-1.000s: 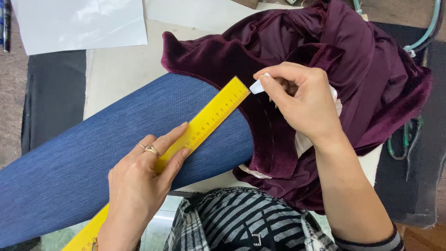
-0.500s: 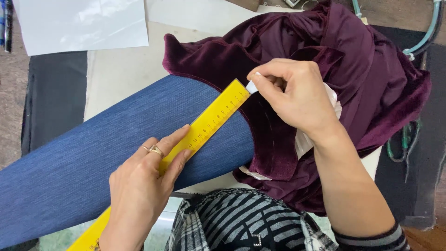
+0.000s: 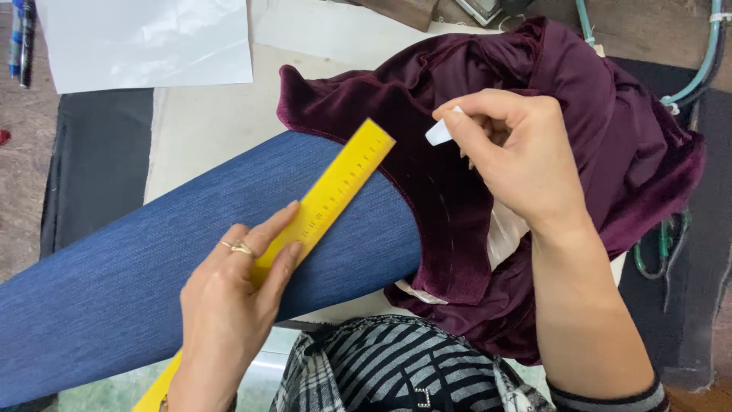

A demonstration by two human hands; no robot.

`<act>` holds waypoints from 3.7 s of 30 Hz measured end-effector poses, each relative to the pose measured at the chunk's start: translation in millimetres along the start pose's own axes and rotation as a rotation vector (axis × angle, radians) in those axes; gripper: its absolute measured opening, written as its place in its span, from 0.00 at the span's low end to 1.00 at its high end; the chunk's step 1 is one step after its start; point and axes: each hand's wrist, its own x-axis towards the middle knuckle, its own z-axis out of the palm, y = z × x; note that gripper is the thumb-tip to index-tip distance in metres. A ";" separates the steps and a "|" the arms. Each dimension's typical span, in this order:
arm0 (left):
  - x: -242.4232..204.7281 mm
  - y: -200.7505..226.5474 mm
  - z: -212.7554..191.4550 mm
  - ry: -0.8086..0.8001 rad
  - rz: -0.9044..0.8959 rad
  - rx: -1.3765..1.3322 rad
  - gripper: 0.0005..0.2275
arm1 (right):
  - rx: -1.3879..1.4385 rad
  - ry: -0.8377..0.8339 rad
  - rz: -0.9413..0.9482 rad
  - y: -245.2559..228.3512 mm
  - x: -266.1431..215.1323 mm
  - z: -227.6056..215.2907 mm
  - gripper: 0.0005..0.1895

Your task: Measuring and marking velvet fabric with a ruler and chalk, then folding and arranging a pleated decorative fabric piece on top of it.

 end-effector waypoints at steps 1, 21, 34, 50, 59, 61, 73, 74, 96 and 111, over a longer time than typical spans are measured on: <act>-0.6 0.8 0.5 0.001 -0.003 0.000 0.19 | 0.001 -0.003 -0.002 1.6 1.0 2.5 0.06; -0.1 4.4 0.7 -0.046 -0.069 0.015 0.19 | 0.017 -0.102 -0.051 4.6 15.5 23.9 0.06; 3.0 8.8 -3.4 -0.121 -0.131 0.055 0.19 | -0.127 -0.120 -0.158 0.5 28.5 26.7 0.06; 4.1 10.2 -5.0 -0.158 -0.161 0.066 0.19 | -0.207 -0.194 -0.173 -0.8 36.2 25.5 0.08; 2.0 3.6 -2.4 -0.110 -0.103 0.019 0.19 | -0.240 -0.250 -0.155 -7.4 33.3 16.7 0.09; 2.4 0.5 -3.1 -0.057 -0.043 -0.038 0.19 | -0.244 -0.272 -0.126 -11.3 32.1 11.8 0.09; 0.0 1.5 0.2 -0.006 -0.159 -0.060 0.19 | -0.034 -0.109 -0.162 -5.9 37.7 24.0 0.05; 0.1 1.4 0.5 -0.009 -0.159 -0.056 0.19 | -0.046 -0.121 -0.169 -3.7 38.8 26.1 0.05; 2.5 3.4 -0.6 -0.055 -0.195 -0.047 0.20 | -0.099 -0.186 -0.186 -1.2 49.1 38.4 0.07; 4.1 6.7 -1.9 -0.102 -0.262 -0.031 0.20 | -0.201 -0.247 -0.233 1.3 58.3 40.0 0.08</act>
